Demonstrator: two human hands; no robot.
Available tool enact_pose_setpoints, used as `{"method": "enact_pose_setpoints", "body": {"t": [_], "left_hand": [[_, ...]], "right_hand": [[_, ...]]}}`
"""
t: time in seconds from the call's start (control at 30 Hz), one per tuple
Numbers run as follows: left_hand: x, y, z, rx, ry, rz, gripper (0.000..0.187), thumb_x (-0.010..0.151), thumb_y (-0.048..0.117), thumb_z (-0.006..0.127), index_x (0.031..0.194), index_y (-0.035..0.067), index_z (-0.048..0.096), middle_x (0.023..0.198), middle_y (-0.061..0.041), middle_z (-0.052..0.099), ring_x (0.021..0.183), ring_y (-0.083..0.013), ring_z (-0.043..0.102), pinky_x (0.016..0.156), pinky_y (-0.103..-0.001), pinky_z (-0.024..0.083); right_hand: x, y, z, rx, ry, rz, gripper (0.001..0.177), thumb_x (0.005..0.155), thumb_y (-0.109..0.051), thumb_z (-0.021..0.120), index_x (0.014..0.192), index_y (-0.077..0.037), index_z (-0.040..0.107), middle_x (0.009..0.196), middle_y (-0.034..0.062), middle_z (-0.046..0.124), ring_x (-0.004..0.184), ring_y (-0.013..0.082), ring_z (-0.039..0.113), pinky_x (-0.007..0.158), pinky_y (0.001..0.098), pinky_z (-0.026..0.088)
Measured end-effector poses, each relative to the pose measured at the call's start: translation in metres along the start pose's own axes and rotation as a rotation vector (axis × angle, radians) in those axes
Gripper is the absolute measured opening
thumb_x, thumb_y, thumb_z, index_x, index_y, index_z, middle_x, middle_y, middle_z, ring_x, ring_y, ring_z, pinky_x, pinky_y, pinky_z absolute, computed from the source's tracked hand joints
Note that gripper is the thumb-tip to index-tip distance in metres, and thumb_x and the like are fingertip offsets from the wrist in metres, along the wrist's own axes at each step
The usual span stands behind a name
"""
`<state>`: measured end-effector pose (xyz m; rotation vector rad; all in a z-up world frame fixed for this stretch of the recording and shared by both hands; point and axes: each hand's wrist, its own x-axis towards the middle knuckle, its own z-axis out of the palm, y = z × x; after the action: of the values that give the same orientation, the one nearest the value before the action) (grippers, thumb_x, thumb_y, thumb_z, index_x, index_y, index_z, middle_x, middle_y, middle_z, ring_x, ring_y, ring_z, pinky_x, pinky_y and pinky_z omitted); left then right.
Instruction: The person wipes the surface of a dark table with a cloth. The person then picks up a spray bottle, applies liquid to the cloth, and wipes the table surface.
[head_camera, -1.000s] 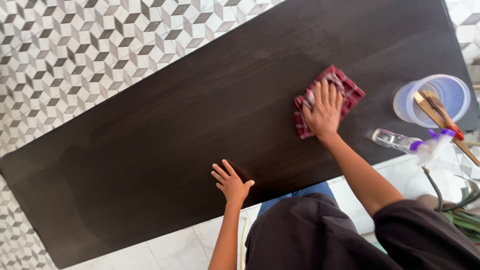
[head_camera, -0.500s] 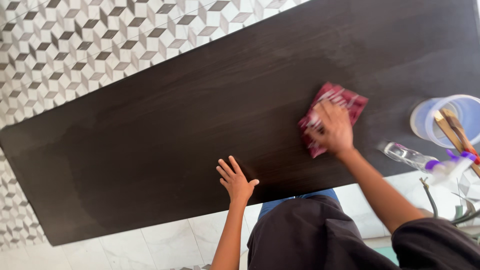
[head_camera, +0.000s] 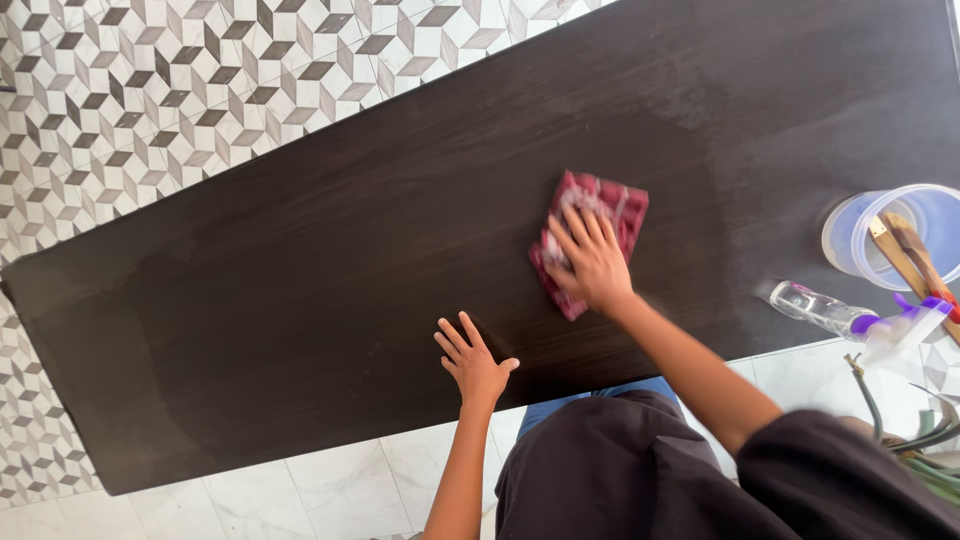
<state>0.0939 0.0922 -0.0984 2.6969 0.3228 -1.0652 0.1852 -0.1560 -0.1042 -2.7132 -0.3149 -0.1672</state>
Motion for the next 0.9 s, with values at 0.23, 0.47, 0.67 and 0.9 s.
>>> {"method": "enact_pose_setpoints", "body": {"t": [0.23, 0.47, 0.67, 0.9], "left_hand": [[0.0, -0.002, -0.001, 0.005, -0.024, -0.009, 0.135, 0.075, 0.046, 0.09, 0.161, 0.005, -0.005, 0.164, -0.033, -0.016, 0.154, -0.0525, -0.005, 0.117, -0.068, 0.024], [0.001, -0.004, 0.007, 0.014, 0.013, 0.006, 0.136, 0.074, 0.047, 0.09, 0.161, 0.006, -0.005, 0.164, -0.033, -0.015, 0.154, -0.0523, -0.005, 0.117, -0.067, 0.024], [-0.002, -0.004, 0.007, 0.012, 0.021, 0.016, 0.137, 0.073, 0.048, 0.09, 0.161, 0.006, -0.006, 0.165, -0.033, -0.014, 0.154, -0.0516, -0.005, 0.117, -0.067, 0.024], [-0.003, -0.006, 0.008, 0.005, 0.024, 0.027, 0.135, 0.075, 0.047, 0.088, 0.161, 0.006, -0.007, 0.165, -0.033, -0.015, 0.154, -0.0512, -0.006, 0.118, -0.067, 0.022]], "right_hand": [[-0.05, 0.06, -0.028, -0.001, 0.037, 0.179, 0.073, 0.082, -0.045, 0.074, 0.143, -0.006, 0.058, 0.152, 0.018, 0.05, 0.138, 0.0418, 0.047, 0.117, 0.0547, 0.036], [0.053, 0.07, 0.003, -0.148, 0.206, 0.262, 0.074, 0.093, -0.044, 0.076, 0.152, -0.006, 0.054, 0.159, 0.0208, 0.042, 0.142, 0.0437, 0.04, 0.117, 0.059, 0.027], [0.003, 0.002, 0.011, -0.04, 0.034, 0.093, 0.077, 0.089, -0.045, 0.074, 0.153, -0.01, 0.051, 0.159, 0.017, 0.043, 0.144, 0.0393, 0.04, 0.12, 0.0551, 0.03], [-0.106, 0.044, -0.033, -0.007, 0.015, 0.313, 0.078, 0.08, -0.045, 0.072, 0.147, -0.009, 0.053, 0.155, 0.0182, 0.047, 0.139, 0.0417, 0.044, 0.119, 0.0541, 0.032]]}}
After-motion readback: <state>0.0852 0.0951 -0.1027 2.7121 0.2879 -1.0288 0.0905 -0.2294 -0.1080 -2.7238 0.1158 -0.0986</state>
